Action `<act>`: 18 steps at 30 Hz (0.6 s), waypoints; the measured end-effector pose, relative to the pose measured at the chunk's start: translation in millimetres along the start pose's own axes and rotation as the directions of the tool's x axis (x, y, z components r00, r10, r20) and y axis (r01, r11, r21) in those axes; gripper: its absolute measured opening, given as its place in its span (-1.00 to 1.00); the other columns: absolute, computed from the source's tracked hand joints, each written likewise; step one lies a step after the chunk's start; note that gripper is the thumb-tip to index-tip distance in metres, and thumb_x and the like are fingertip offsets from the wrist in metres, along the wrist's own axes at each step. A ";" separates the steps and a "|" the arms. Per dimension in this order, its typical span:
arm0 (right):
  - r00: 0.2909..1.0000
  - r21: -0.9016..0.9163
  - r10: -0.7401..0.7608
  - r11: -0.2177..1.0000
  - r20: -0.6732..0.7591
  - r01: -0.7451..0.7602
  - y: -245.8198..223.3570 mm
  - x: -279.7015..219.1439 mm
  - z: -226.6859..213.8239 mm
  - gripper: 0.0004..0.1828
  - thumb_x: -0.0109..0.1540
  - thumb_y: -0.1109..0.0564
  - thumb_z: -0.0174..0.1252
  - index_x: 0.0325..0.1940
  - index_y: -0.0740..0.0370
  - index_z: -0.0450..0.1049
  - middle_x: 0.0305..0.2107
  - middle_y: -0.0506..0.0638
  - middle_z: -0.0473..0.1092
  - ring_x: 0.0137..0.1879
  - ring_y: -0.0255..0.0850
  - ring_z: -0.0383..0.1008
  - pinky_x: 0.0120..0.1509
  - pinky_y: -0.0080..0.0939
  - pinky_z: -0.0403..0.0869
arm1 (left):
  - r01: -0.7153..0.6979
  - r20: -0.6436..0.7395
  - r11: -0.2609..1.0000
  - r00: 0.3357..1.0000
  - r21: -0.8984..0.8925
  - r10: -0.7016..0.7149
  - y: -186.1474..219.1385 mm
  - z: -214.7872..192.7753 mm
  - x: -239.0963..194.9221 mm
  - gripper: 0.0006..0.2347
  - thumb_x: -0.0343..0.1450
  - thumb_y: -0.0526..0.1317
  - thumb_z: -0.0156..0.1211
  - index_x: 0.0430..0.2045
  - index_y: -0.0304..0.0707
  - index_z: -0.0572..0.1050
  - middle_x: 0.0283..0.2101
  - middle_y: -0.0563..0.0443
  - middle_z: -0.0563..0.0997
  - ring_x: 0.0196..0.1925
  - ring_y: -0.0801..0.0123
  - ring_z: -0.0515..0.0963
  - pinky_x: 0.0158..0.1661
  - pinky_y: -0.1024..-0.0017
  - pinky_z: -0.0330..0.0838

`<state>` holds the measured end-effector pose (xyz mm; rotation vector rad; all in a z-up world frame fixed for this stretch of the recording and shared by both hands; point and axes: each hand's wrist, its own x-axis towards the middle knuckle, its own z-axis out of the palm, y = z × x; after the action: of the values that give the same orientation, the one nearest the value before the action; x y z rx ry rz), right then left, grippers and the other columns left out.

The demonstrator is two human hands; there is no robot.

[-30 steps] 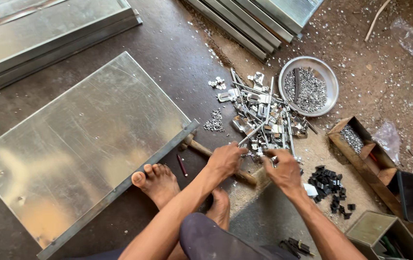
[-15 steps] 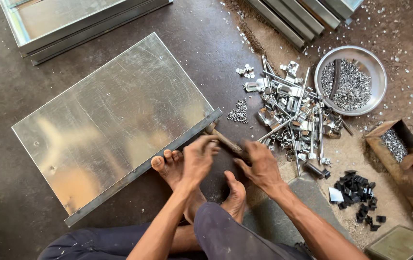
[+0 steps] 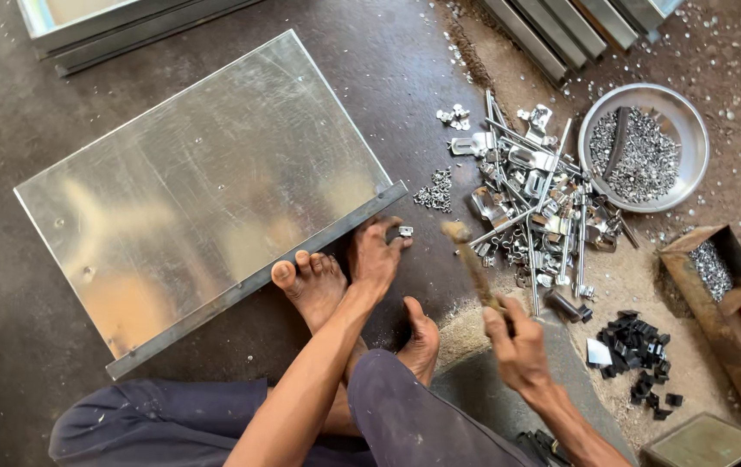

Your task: The person assembles a metal box by attaching a latch and hinges using a hammer and pins while sitting on the floor.

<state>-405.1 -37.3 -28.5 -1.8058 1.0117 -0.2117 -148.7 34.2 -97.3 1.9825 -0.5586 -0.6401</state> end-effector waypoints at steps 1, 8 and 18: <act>0.999 -0.008 -0.003 1.000 0.035 0.004 -2.5 3.8 5.1 -0.60 0.37 -0.05 -0.02 0.11 0.27 0.45 -0.61 -0.03 0.32 -0.53 -0.29 0.28 -0.48 -0.16 0.30 | 0.004 -0.001 1.000 1.000 -0.004 -0.004 -0.8 -1.8 1.7 -0.78 0.32 -0.43 0.28 -0.17 -0.36 0.62 -0.20 -0.11 0.69 -0.23 0.30 0.72 -0.17 0.41 0.58; 0.997 -0.202 0.063 0.978 0.050 -0.052 -1.7 4.7 5.0 -0.53 0.32 -0.07 0.02 0.19 0.26 0.45 -0.52 0.05 0.46 -0.55 -0.18 0.40 -0.48 -0.12 0.39 | -0.081 -0.001 0.993 0.997 -0.086 0.081 15.7 -9.3 -7.6 -0.81 0.34 -0.48 0.17 -0.21 -0.43 0.60 -0.19 -0.13 0.60 -0.29 0.28 0.70 -0.29 0.45 0.62; 0.968 -0.471 -0.218 0.872 -0.126 0.135 27.3 47.0 -3.2 -0.62 0.29 -0.04 0.22 0.01 0.31 0.52 -0.29 0.12 0.52 -0.35 -0.16 0.53 -0.36 -0.19 0.54 | -0.543 0.464 0.828 0.775 0.139 0.430 43.1 59.5 10.0 -0.74 0.32 -0.35 0.23 -0.13 -0.08 0.65 -0.24 -0.09 0.61 -0.25 0.15 0.65 -0.26 0.25 0.57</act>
<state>-391.9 -77.0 -63.5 -2.3528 1.0820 -0.2632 -184.4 -29.7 -86.0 1.8207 -1.4463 -0.6752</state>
